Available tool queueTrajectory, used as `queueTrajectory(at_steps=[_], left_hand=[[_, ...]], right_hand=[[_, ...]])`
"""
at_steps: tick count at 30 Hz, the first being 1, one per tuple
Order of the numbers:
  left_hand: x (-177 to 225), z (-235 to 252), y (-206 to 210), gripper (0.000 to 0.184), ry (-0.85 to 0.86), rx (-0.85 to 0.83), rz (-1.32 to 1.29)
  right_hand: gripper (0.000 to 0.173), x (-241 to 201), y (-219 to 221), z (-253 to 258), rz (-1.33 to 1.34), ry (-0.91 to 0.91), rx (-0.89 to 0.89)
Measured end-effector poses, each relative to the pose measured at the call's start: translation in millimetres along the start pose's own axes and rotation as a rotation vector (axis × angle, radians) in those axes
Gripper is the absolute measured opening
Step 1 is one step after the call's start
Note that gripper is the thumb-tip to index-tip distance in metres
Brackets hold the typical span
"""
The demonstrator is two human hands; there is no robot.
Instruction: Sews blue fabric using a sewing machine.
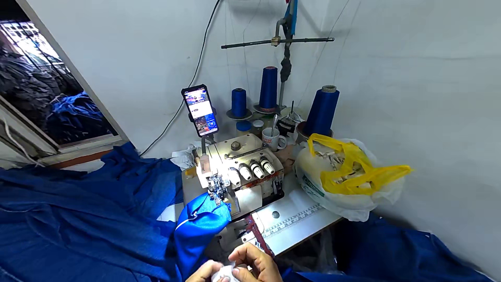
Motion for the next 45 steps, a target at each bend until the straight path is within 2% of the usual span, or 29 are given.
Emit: queueTrajectory(at_steps=[3, 9, 12, 15, 17, 18, 20, 22, 24, 26, 29, 31, 34, 38, 42, 45], left_hand=[[0.2, -0.5, 0.4, 0.011, -0.013, -0.014, 0.114], [0.4, -0.7, -6.1, 0.012, 0.046, 0.026, 0.031], [14.2, 5.9, -9.0, 0.012, 0.087, -0.018, 0.051], [31.2, 18.1, -18.9, 0.012, 0.124, -0.054, 0.038], [38.0, 27.7, -25.5, 0.018, 0.108, -0.093, -0.084], [42.3, 31.2, -26.9, 0.024, 0.087, -0.124, -0.150], [50.0, 34.8, -24.6, 0.039, 0.061, -0.220, -0.199], [54.2, 38.4, -22.5, 0.044, 0.072, -0.234, -0.124], [54.1, 43.4, -24.7, 0.033, 0.089, -0.124, 0.010], [56.3, 46.0, -26.4, 0.023, 0.109, -0.030, 0.204], [69.3, 49.0, -30.3, 0.019, 0.203, 0.078, 0.570], [83.5, 57.6, -36.0, 0.016, 0.273, 0.118, 0.696], [91.3, 82.8, -47.6, 0.013, 0.327, 0.116, 0.735], [70.2, 123.2, -60.0, 0.017, 0.351, 0.141, 0.630], [49.0, 127.9, -59.2, 0.014, 0.285, 0.086, 0.619], [39.4, 118.8, -55.1, 0.013, 0.220, 0.037, 0.643]], right_hand=[[0.019, -0.7, -1.4, -0.8, -0.014, -0.013, 0.037], [0.019, 9.2, -1.4, -3.9, -0.045, -0.006, 0.095], [0.017, 7.0, 2.0, -0.2, -0.079, 0.000, 0.068], [0.022, 8.5, 8.6, 9.8, 0.041, 0.007, 0.032], [0.039, 4.5, 12.6, 17.2, 0.099, -0.042, 0.032], [0.043, 0.9, 12.4, 20.1, 0.083, -0.053, 0.053], [0.036, -6.5, 10.0, 23.7, -0.013, -0.055, 0.120], [0.024, -14.8, 9.0, 26.3, -0.149, -0.102, 0.183], [0.015, -18.8, 10.9, 28.6, -0.279, -0.190, 0.224], [0.015, -18.5, 13.4, 31.8, -0.353, -0.231, 0.240], [0.016, -10.8, 13.0, 36.5, -0.314, -0.143, 0.229], [0.016, -5.4, 11.7, 42.1, -0.244, -0.061, 0.197], [0.014, -3.7, 6.3, 54.7, -0.179, -0.038, 0.260], [0.012, 4.8, -12.1, 73.7, -0.344, -0.067, 0.453], [0.020, 20.1, -10.6, 74.0, -0.356, 0.012, 0.392], [0.015, 18.1, -8.4, 64.2, -0.369, 0.016, 0.375]])
Point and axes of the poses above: each hand's wrist, its own z-axis towards the middle knuckle, its own y-axis out of the palm, x = y × z, the point moved 9 cm from there along z, towards the middle knuckle, and after that the axes turned 4 degrees about -y, right-handed, at the moved point
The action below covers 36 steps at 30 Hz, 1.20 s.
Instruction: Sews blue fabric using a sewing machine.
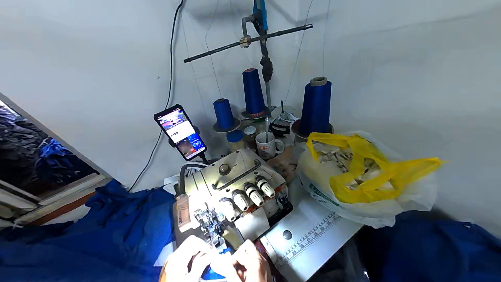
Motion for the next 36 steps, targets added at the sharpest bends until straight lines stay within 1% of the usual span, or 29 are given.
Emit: queueTrajectory(at_steps=[4, 6, 8, 12, 14, 18, 22, 25, 27, 29, 31, 33, 36], left_hand=[[9.0, -7.2, 0.7, 0.013, -0.042, -0.027, 0.076], [7.9, -7.6, -0.7, 0.012, -0.059, -0.044, 0.029], [6.1, -7.8, -2.8, 0.012, -0.075, -0.087, -0.073], [1.2, -10.2, -7.3, 0.017, -0.071, -0.158, -0.178], [-3.6, -10.9, -9.3, 0.018, -0.086, -0.151, -0.209], [-6.9, -9.9, -8.6, 0.012, -0.105, -0.074, -0.192], [-8.0, -8.9, -5.9, 0.010, -0.067, -0.011, -0.100], [-8.9, -8.4, -3.4, 0.012, -0.033, 0.011, -0.095], [-8.2, -9.1, -2.2, 0.011, -0.040, 0.012, -0.098], [-9.7, -10.0, -2.0, 0.008, -0.052, 0.015, -0.100], [-12.8, -10.6, -3.5, 0.008, -0.073, 0.037, -0.103], [-14.1, -10.7, -6.2, 0.009, -0.088, 0.082, -0.085], [-12.3, -8.7, -6.4, 0.012, -0.139, 0.226, 0.015]], right_hand=[[0.014, 12.5, 6.6, -13.6, 0.057, 0.057, -0.047], [0.014, 14.0, 8.3, -16.2, 0.104, 0.078, -0.072], [0.013, 9.8, 8.2, -16.9, 0.129, 0.076, -0.095], [0.012, 5.9, 13.0, -20.9, 0.192, 0.048, -0.106], [0.013, 6.4, 14.8, -21.7, 0.209, 0.061, -0.101], [0.012, 4.6, 10.6, -18.4, 0.188, 0.080, -0.061], [0.010, 0.7, 9.7, -15.3, 0.105, 0.016, -0.064], [0.009, -7.2, 13.5, -16.0, -0.023, -0.093, -0.060], [0.016, -17.5, 17.1, -18.7, -0.151, -0.208, -0.074], [0.022, -26.0, 20.8, -21.9, -0.282, -0.277, -0.102], [0.020, -32.2, 21.4, -21.9, -0.402, -0.279, -0.115], [0.023, -39.0, 20.3, -19.2, -0.495, -0.261, -0.122], [0.020, -45.5, 18.8, -11.6, -0.580, -0.252, -0.125]])
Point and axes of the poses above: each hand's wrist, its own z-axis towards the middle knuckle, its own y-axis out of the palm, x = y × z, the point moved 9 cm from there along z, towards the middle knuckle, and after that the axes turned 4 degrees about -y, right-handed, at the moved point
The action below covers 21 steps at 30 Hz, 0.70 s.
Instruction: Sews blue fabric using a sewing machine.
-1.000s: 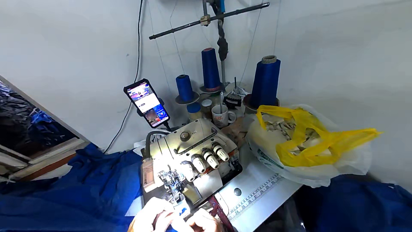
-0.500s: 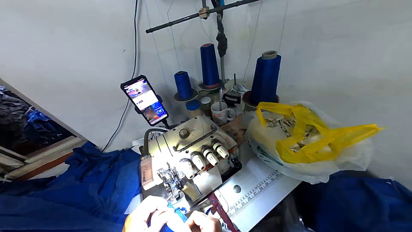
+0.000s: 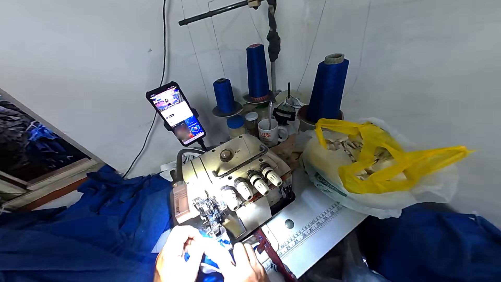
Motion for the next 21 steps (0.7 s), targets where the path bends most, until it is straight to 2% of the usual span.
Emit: queueTrajectory(at_steps=[4, 7, 11, 16, 21], left_hand=[[-2.1, 12.9, 4.4, 0.022, -0.174, 0.154, 0.015], [-3.2, 21.7, 6.0, 0.022, -0.237, 0.181, -0.005], [-1.6, 24.2, 6.3, 0.010, -0.215, 0.196, 0.010], [2.3, 25.2, 4.7, 0.015, -0.264, 0.165, 0.091], [-3.9, 26.2, 5.7, 0.016, -0.252, 0.145, 0.039]], right_hand=[[0.021, 1.4, 0.3, 13.1, -0.045, 0.006, 0.011], [0.029, -0.1, -1.5, 19.5, -0.074, 0.022, -0.020], [0.028, -0.3, -4.0, 17.8, -0.083, 0.006, 0.039], [0.026, -0.5, -2.7, 10.0, -0.107, -0.025, 0.151], [0.027, -5.1, -0.8, 8.4, -0.121, -0.008, 0.097]])
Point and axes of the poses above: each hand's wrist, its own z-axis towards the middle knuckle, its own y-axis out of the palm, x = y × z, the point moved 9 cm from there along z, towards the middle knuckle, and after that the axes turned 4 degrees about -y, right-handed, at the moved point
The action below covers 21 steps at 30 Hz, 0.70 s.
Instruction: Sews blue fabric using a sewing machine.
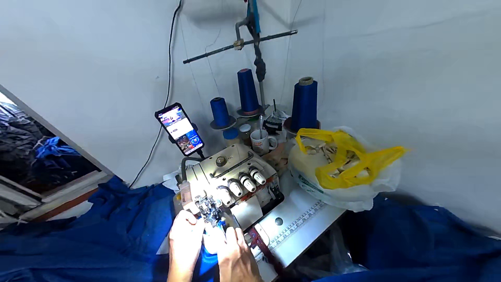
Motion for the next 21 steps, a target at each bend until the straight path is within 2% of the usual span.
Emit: queueTrajectory(at_steps=[6, 8, 11, 16, 21], left_hand=[[-5.7, 3.4, 3.8, 0.015, 0.038, 0.005, -0.033], [-4.8, 4.4, 4.1, 0.014, 0.060, 0.010, -0.017], [-3.6, 6.8, 3.9, 0.013, 0.117, 0.019, -0.036], [-6.2, 12.3, 5.9, 0.024, 0.102, -0.027, -0.052], [-7.0, 15.4, 6.5, 0.023, 0.089, -0.041, -0.035]], right_hand=[[0.029, -4.5, -3.5, 5.0, -0.028, -0.023, 0.025], [0.032, -4.4, -1.4, 7.3, 0.007, -0.007, -0.037], [0.033, -1.0, -1.5, 9.5, 0.064, 0.014, -0.025], [0.023, 3.5, -1.3, 5.7, 0.087, -0.003, 0.079], [0.019, 6.1, 1.7, 4.9, 0.044, -0.001, 0.096]])
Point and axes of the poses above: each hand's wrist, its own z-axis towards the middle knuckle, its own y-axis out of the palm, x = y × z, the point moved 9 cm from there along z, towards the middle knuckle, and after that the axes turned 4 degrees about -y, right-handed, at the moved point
